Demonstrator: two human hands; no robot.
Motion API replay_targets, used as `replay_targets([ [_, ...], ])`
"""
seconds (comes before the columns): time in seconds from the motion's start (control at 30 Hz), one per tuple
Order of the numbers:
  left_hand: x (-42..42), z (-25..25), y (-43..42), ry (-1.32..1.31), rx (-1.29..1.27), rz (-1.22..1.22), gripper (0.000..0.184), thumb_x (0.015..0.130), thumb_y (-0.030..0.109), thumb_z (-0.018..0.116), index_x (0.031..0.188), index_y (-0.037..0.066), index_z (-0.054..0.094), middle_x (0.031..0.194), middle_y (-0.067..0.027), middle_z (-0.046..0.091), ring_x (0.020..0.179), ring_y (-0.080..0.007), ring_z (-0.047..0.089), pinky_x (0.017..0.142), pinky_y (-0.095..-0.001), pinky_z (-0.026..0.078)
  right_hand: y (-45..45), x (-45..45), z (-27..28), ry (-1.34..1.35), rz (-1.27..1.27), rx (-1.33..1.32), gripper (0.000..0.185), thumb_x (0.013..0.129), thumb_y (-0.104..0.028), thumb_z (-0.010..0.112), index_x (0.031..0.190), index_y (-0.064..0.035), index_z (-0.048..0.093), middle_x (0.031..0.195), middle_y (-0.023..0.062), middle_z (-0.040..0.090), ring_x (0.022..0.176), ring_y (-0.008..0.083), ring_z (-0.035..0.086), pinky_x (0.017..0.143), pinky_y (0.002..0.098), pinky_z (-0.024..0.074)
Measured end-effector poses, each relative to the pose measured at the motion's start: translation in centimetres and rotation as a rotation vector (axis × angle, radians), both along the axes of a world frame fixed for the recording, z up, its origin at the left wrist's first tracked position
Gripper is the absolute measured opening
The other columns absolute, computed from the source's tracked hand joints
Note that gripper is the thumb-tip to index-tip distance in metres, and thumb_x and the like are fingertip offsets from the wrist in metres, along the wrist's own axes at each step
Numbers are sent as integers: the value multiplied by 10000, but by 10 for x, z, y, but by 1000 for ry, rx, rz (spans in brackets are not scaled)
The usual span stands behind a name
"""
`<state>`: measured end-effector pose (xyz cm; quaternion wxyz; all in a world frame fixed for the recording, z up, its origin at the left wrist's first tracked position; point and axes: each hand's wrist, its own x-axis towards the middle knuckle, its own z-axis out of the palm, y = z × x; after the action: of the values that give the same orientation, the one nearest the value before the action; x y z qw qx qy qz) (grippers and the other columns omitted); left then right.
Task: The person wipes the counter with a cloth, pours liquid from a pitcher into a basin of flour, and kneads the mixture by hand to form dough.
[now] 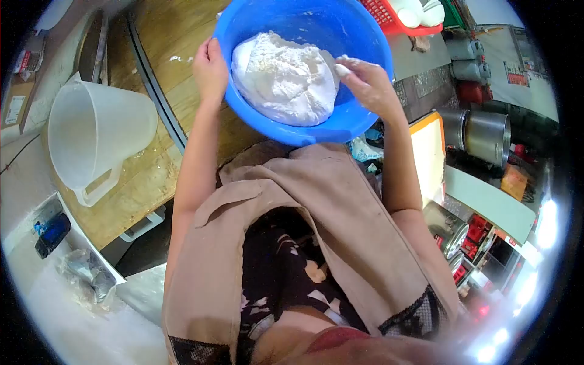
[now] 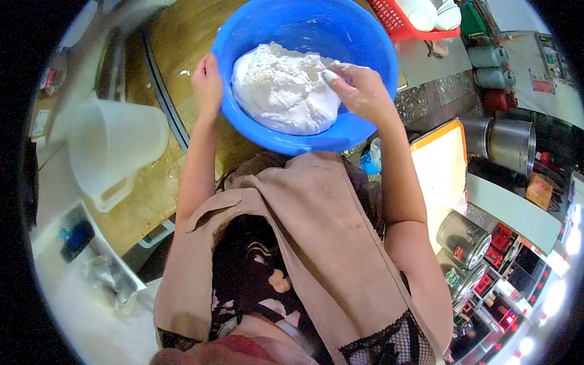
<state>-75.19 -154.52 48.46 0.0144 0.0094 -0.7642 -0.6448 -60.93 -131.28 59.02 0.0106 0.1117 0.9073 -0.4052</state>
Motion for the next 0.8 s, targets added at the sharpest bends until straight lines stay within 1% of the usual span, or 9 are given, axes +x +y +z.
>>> replay_targets([
  [0.03,-1,-2,-1,-9,6,-8,359,875,270,457,1032,-38,552,914,-145,610,830,-194,563,754,-296,430,7,5,-1,3,-3,-1,398,803,-305,546,1009,34,577,922,196,616,826,251,609,768,315,448],
  [0.13,-2,-9,-2,-23,69,8,371,877,279,458,1040,-41,548,914,-141,610,831,-190,562,755,-294,429,22,13,-5,-98,-90,-16,401,805,-308,550,1013,34,577,797,139,630,720,147,577,662,278,452],
  [0.37,0,-10,-4,-67,35,23,387,883,299,457,1033,-46,551,906,-132,610,833,-178,557,752,-285,428,34,-17,-14,14,-88,-32,375,802,-296,554,1004,18,587,742,121,619,656,129,554,623,275,447],
  [0.43,-1,-13,-5,-76,-20,27,390,883,306,460,1022,-46,556,870,-115,608,800,-161,548,727,-278,428,29,-36,-4,-116,-38,20,358,799,-287,557,994,11,591,775,150,627,708,157,586,650,282,453],
  [0.5,1,-11,-7,-89,-29,25,388,884,307,457,1012,-45,559,846,-107,604,779,-155,542,711,-276,426,34,-58,-20,-29,33,39,368,799,-307,549,972,15,594,786,164,626,721,190,600,663,300,453],
  [0.57,6,1,-7,-102,-39,24,387,885,309,454,1002,-44,563,822,-99,600,757,-150,535,695,-275,424,32,-84,-33,41,136,132,367,824,-302,549,1006,15,587,771,12,594,712,91,513,637,244,424],
  [0.67,25,14,-8,-207,-80,9,383,892,306,438,1014,-39,552,822,-87,588,747,-137,520,685,-269,415,28,-135,-51,-74,183,64,376,816,-334,543,988,-4,598,771,43,605,687,126,527,630,280,430],
  [0.73,52,5,-8,-317,186,97,372,899,292,416,1041,-31,536,875,-94,590,784,-146,525,714,-271,412,33,-182,-92,-161,167,29,374,810,-342,544,963,-7,607,769,58,607,677,137,530,626,290,432],
  [0.8,70,13,-4,-324,102,152,365,901,282,410,1054,-28,528,898,-95,589,801,-154,525,727,-273,409,34,-222,-162,-143,144,-586,323,791,-354,540,828,-47,629,746,110,590,700,144,539,653,316,429],
])
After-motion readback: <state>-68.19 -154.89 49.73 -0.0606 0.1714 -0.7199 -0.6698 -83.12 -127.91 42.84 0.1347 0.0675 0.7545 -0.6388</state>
